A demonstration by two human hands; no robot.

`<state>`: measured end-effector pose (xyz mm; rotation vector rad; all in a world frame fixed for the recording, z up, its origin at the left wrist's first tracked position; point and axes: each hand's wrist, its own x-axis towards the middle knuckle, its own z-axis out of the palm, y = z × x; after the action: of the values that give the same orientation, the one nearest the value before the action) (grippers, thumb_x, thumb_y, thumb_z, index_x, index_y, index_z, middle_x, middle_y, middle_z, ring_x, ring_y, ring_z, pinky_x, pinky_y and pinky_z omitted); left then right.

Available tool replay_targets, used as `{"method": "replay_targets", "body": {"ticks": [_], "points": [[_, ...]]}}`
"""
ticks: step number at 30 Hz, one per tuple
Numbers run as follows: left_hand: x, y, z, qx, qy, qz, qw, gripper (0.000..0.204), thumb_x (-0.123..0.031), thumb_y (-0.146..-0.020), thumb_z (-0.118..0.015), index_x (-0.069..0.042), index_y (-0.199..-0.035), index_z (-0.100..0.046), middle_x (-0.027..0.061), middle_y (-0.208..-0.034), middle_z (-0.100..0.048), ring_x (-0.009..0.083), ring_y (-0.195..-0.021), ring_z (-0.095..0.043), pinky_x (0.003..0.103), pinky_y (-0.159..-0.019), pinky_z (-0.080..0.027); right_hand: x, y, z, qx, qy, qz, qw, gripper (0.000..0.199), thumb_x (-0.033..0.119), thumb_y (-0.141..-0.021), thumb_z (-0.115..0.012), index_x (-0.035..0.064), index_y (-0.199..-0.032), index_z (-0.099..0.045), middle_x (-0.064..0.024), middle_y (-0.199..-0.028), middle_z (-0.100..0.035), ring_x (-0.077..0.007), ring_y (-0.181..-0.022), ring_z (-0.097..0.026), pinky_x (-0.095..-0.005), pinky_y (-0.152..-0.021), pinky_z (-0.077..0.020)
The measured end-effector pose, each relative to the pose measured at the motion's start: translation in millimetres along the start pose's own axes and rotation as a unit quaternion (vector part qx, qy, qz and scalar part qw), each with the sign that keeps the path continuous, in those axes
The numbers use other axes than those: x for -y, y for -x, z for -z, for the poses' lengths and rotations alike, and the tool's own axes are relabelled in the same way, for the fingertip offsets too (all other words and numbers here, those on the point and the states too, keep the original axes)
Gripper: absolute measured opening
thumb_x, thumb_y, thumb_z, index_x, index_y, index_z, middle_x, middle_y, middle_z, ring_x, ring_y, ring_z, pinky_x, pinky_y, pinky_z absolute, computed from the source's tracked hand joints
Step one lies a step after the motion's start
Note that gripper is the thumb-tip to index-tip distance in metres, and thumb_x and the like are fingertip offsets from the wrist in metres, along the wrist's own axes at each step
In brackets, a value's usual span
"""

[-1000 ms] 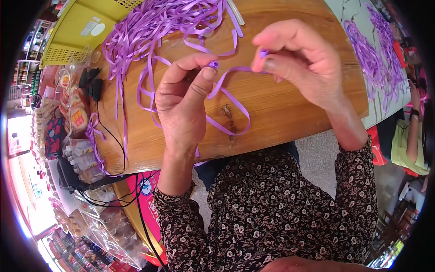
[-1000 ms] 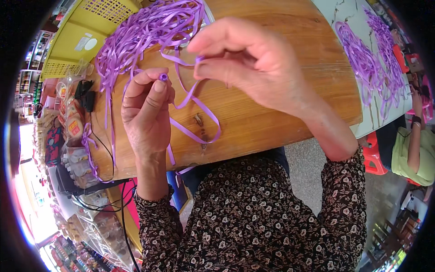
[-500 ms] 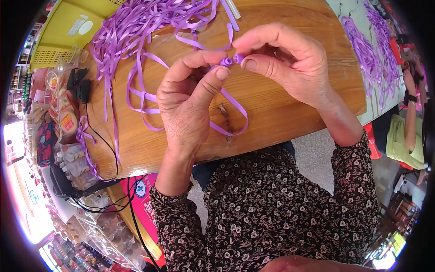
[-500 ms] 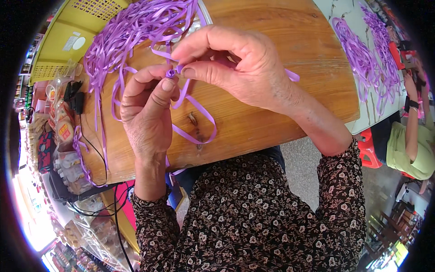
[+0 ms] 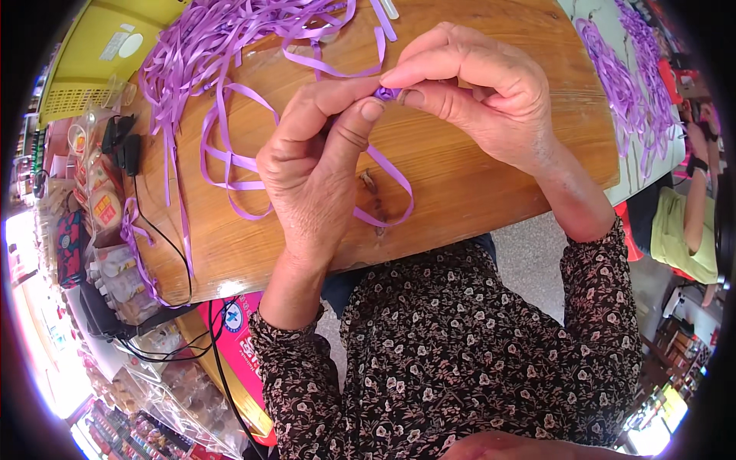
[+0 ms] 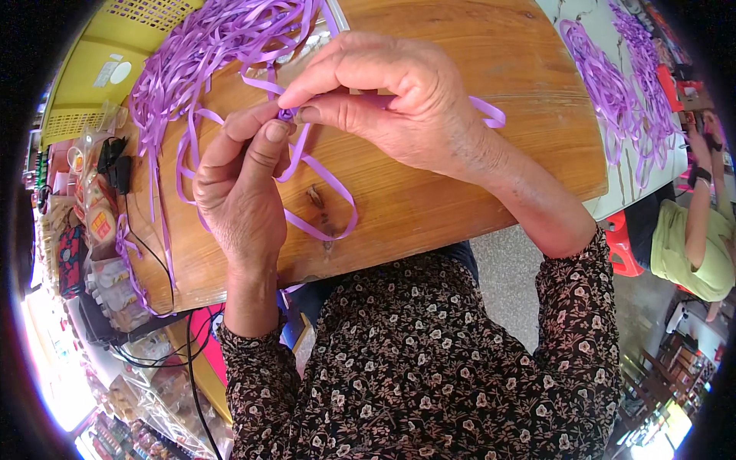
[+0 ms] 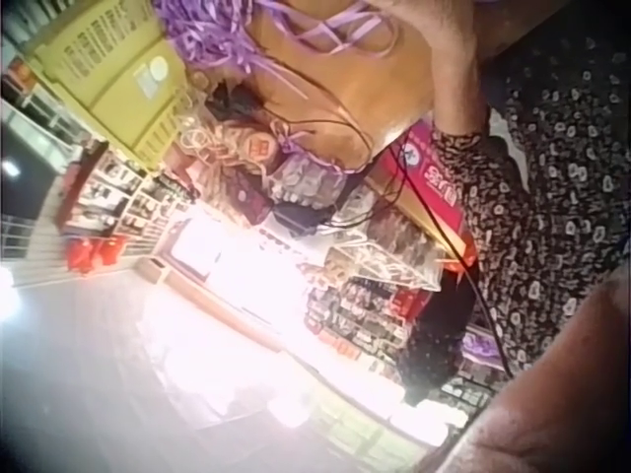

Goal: Tying small knots in purple ribbons at an assembly table.

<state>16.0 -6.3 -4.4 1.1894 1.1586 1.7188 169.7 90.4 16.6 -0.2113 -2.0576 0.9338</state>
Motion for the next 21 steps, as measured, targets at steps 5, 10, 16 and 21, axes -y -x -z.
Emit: {"method": "replay_targets", "body": {"ticks": [5,10,16,21], "points": [[-3.8,-1.6,-2.5,-0.047,0.062,0.074,0.994,0.014,-0.003,-0.084,-0.066,0.000,-0.097,-0.067,-0.0010,-0.082,-0.062,0.0030,-0.066,-0.050,0.016,-0.058,-0.041,2.8,0.5,-2.9,-0.013,0.003,-0.042,0.999,0.015,-0.001,-0.078,-0.068,0.0025,-0.092,-0.067,-0.0050,-0.089,-0.065,-0.0137,-0.081,-0.063,-0.0231,-0.068,-0.0504],[-2.7,-1.8,-0.4,-0.038,0.081,0.102,0.991,0.014,-0.007,-0.085,-0.067,-0.001,-0.097,-0.067,-0.0018,-0.078,-0.062,0.0025,-0.064,-0.049,0.016,-0.057,-0.040,1.0,-0.2,-3.6,-0.009,0.009,-0.038,0.999,0.017,-0.003,-0.077,-0.068,0.0021,-0.093,-0.067,-0.0053,-0.090,-0.064,-0.0112,-0.077,-0.060,-0.0205,-0.064,-0.0476],[-4.4,-2.4,1.3,-0.019,0.094,0.143,0.985,0.013,-0.009,-0.085,-0.066,-0.001,-0.096,-0.067,-0.0024,-0.077,-0.061,0.0018,-0.064,-0.049,0.016,-0.056,-0.038,-0.4,0.3,-2.4,-0.017,0.013,-0.048,0.999,0.013,0.002,-0.079,-0.068,0.0058,-0.092,-0.068,-0.0018,-0.087,-0.065,-0.0086,-0.078,-0.060,-0.0206,-0.064,-0.0469],[-2.9,0.7,-1.0,-0.047,0.076,0.130,0.987,0.010,-0.005,-0.085,-0.066,-0.001,-0.094,-0.066,-0.0040,-0.078,-0.061,0.0006,-0.066,-0.048,0.015,-0.058,-0.038,21.9,-8.4,5.2,0.005,-0.028,-0.118,0.993,0.015,-0.007,-0.080,-0.065,-0.0009,-0.093,-0.065,-0.0051,-0.087,-0.062,-0.0128,-0.083,-0.061,-0.0243,-0.071,-0.0483]]}}
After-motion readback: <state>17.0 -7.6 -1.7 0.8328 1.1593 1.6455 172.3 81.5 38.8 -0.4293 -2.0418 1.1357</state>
